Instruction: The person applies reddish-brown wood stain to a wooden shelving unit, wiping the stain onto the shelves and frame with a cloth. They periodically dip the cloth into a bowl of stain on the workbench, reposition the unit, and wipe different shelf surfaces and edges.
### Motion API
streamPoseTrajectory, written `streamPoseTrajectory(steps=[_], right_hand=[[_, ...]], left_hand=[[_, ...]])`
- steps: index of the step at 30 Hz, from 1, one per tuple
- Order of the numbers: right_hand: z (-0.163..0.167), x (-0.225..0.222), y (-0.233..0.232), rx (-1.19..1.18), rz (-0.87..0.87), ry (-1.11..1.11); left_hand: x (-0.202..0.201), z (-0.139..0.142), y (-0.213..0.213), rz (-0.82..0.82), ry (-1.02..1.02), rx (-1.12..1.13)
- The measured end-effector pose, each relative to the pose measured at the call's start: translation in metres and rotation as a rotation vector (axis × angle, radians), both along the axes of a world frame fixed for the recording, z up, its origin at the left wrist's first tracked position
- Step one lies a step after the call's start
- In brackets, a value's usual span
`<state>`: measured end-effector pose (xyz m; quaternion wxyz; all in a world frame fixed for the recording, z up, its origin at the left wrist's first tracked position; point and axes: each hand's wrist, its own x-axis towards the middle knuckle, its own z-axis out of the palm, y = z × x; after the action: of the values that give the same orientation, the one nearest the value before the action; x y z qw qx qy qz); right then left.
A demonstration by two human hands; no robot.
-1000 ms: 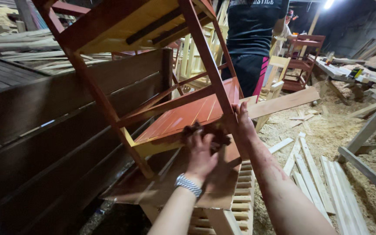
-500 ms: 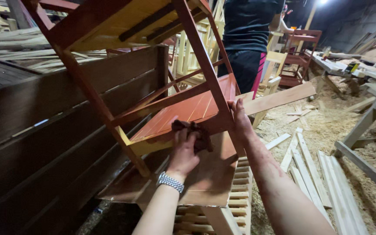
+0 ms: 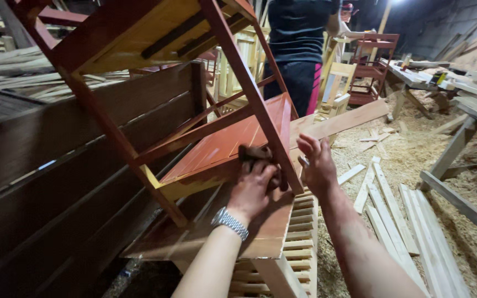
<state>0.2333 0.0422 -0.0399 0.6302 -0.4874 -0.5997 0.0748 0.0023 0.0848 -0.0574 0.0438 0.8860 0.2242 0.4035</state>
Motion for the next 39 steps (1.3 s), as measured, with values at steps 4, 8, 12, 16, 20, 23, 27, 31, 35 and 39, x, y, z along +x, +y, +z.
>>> streamPoseTrajectory(steps=[4,8,12,16,20,23,27,31,35,39], right_hand=[[-0.037,0.012,-0.026,0.017,0.102,0.707],[-0.045,-0.010,-0.056,0.075,0.017,0.434],[-0.035,-0.062,-0.073,0.074,-0.017,-0.212],[-0.005,-0.087,-0.061,0.252,0.152,-0.121],[0.039,-0.072,-0.054,0.445,-0.258,-0.450],[0.083,-0.053,-0.053,0.655,-0.327,-0.453],[0.114,-0.054,-0.046,0.469,-0.166,-0.532],[0.103,-0.062,-0.043,0.281,-0.388,-1.110],[0.076,-0.058,-0.043,0.120,-0.511,-1.457],[0.047,-0.042,-0.060,-0.111,-0.592,-1.600]], left_hand=[[-0.020,-0.025,0.012,-0.006,0.210,-0.293],[-0.033,-0.025,0.013,-0.175,-0.296,-0.355],[-0.002,-0.001,-0.019,-0.331,-0.539,-0.488],[0.014,0.031,-0.045,-1.129,-0.763,-1.120],[-0.016,0.048,-0.035,-0.941,-0.800,-0.953],[-0.041,0.044,-0.010,-0.613,-0.911,-0.896],[-0.041,0.006,0.005,-0.388,-0.810,-0.645],[-0.017,-0.029,0.012,-0.483,-0.851,-0.585],[-0.021,-0.040,0.023,-0.423,-0.787,-0.610],[-0.039,-0.040,0.027,-0.475,-0.817,-0.484]])
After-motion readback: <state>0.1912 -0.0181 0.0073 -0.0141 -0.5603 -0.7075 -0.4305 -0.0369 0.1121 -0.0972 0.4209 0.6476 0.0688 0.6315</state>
